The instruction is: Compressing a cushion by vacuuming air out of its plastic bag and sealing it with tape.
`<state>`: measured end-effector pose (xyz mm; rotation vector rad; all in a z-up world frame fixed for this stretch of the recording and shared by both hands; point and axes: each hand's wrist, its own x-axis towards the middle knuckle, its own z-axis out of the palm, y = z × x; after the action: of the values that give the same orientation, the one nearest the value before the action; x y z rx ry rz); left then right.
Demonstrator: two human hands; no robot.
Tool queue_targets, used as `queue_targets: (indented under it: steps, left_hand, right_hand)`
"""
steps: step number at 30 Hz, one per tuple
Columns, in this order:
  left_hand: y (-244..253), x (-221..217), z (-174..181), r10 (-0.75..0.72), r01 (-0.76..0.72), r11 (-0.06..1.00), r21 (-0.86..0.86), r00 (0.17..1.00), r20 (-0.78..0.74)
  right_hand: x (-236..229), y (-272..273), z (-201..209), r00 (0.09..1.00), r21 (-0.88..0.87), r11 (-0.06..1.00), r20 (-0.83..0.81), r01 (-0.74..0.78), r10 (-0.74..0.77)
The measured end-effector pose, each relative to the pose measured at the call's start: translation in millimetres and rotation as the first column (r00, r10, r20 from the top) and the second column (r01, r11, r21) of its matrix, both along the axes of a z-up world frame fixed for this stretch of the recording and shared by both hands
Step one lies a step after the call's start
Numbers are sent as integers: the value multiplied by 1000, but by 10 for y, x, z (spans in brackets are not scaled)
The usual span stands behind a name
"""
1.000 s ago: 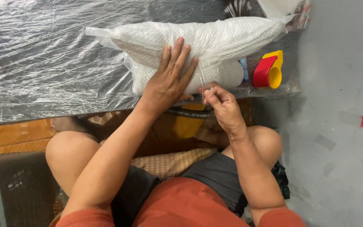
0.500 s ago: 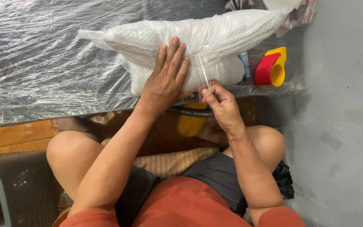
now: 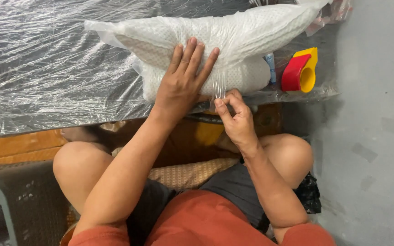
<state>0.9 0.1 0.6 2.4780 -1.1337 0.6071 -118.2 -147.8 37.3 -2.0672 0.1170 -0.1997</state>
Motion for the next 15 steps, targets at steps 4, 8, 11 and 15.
queue_targets:
  steps: [4, 8, 11, 15]
  left_hand:
    - [2, 28, 25, -19, 21, 997, -79, 1000, 21]
    - [-3, 61, 10, -22, 27, 994, -102, 999, 41]
    - [-7, 64, -2, -23, 28, 996, -87, 998, 59]
    - [5, 87, 28, -25, 29, 996, -86, 998, 53]
  right_hand:
    - [13, 56, -35, 1000, -36, 999, 20, 11, -11]
    - [18, 58, -80, 999, -67, 998, 42, 18, -16]
    - [21, 60, -111, 997, -168, 985, 76, 44, -32]
    - [53, 79, -113, 995, -277, 959, 93, 63, -38]
